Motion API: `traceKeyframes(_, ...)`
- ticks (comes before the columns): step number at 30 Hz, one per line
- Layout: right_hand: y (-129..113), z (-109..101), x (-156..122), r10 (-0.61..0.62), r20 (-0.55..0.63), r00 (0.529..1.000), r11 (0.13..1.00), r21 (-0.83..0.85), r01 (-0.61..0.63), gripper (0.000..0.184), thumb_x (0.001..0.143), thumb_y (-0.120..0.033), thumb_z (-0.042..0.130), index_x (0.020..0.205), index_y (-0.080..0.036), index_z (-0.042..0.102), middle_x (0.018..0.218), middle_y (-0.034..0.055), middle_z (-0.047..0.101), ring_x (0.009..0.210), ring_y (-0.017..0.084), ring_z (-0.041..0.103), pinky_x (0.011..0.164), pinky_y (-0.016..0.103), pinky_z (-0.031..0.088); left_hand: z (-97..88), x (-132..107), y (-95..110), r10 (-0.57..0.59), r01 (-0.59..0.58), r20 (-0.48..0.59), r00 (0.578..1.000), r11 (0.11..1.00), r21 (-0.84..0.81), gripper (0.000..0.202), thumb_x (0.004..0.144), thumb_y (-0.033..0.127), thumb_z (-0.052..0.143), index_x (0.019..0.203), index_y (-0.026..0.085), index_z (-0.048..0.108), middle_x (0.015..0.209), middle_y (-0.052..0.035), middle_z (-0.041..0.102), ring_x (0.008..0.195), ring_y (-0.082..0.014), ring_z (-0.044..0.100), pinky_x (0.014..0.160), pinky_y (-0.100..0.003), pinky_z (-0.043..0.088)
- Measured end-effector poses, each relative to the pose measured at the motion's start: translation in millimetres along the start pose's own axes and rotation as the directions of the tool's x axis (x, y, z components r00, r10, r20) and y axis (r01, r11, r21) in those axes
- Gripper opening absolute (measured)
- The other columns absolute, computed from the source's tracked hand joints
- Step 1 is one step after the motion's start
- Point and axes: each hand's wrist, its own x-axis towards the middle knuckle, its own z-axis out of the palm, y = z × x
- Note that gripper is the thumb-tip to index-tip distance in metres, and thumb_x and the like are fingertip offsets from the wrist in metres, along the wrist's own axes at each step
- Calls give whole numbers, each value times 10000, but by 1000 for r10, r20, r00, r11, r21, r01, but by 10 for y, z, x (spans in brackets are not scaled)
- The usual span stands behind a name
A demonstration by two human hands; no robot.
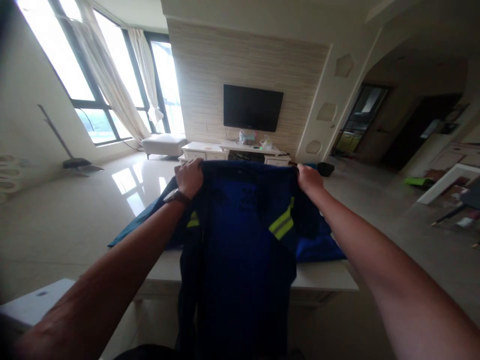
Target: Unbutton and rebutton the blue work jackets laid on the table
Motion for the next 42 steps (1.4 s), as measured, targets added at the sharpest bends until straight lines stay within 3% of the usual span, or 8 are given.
traceKeyframes(3, -457, 381, 280, 59, -106, 993, 998, -1, -60, 409, 1005, -260, 545, 1361, -58, 560, 1405, 267, 574, 1338, 367, 501, 983, 485, 411, 396, 110, 149, 49, -49, -3, 999, 999, 3, 729, 985, 294, 501, 1669, 205, 266, 1710, -184, 322, 1603, -380, 240, 1255, -587, 259)
traceKeyframes(6, -765, 876, -393, -109, 62, 992, 992, 66, 105, 356, 956, -224, 590, 1310, -185, 599, 1430, 178, 595, 1392, 379, 457, 1001, 510, 438, 895, -605, -105, 86, -82, 276, 957, 996, -29, 792, 983, 398, 519, 1685, 209, 204, 1760, -182, 188, 1633, -428, 115, 1264, -609, 250)
traceKeyframes(14, -263, 1649, -3208, 12, 772, 635, 977, 125, -170, 326, 964, -487, 575, 1065, -183, 630, 1122, 135, 696, 1016, 291, 681, 878, 401, 508, 1519, -2936, -1078, -195, 106, 833, 518, 981, 164, 836, 859, 322, 647, 1605, 169, 302, 1651, -273, 299, 1473, -461, 397, 1034, -603, 497)
traceKeyframes(22, -267, 1605, -4027, 145, 745, 651, 989, -115, -88, 527, 774, -184, 729, 1293, -218, 645, 1410, 198, 570, 1353, 384, 529, 898, 482, 563, 1479, -3102, -1253, -182, 118, 651, 737, 983, 141, 276, 950, 192, 442, 1112, 172, 665, 1336, -210, 585, 1283, -374, 552, 960, -514, 507)
traceKeyframes(28, -63, 1615, -3961, 238, 672, 701, 970, -133, -202, 328, 929, -88, 455, 1135, -130, 706, 1299, 207, 655, 1273, 311, 602, 918, 381, 522, 1528, -2725, -1544, -296, 493, 588, 753, 845, -207, 124, 852, 171, 553, 729, 180, 565, 778, -50, 627, 806, -208, 628, 785, -309, 498)
traceKeyframes(36, 80, 1315, -3560, 550, 282, 786, 701, 355, -618, 432, 836, -515, 554, 983, -151, 734, 919, 196, 774, 856, 332, 710, 712, 357, 469, 1258, -2491, -2097, -617, 687, 330, 714, 708, -164, 154, 842, 232, 553, 978, 170, 591, 924, -120, 665, 927, -282, 674, 811, -384, 538)
traceKeyframes(40, -86, 1166, -3380, 532, 247, 810, 651, 493, -578, 592, 763, -728, 555, 844, -171, 737, 852, 210, 773, 783, 331, 695, 670, 362, 438, 1342, -2598, -1747, -331, 446, 415, 847, 869, -216, 186, 890, 232, 533, 1044, 188, 625, 1046, -85, 701, 959, -209, 681, 901, -326, 535)
traceKeyframes(42, -222, 1122, -3261, 518, 246, 820, 616, 558, -556, 620, 745, -769, 571, 804, -172, 726, 801, 191, 766, 742, 307, 681, 655, 351, 426, 1431, -2680, -1535, -166, 300, 549, 819, 940, -163, 186, 896, 231, 555, 1049, 184, 651, 1058, -83, 720, 973, -201, 685, 917, -308, 531)
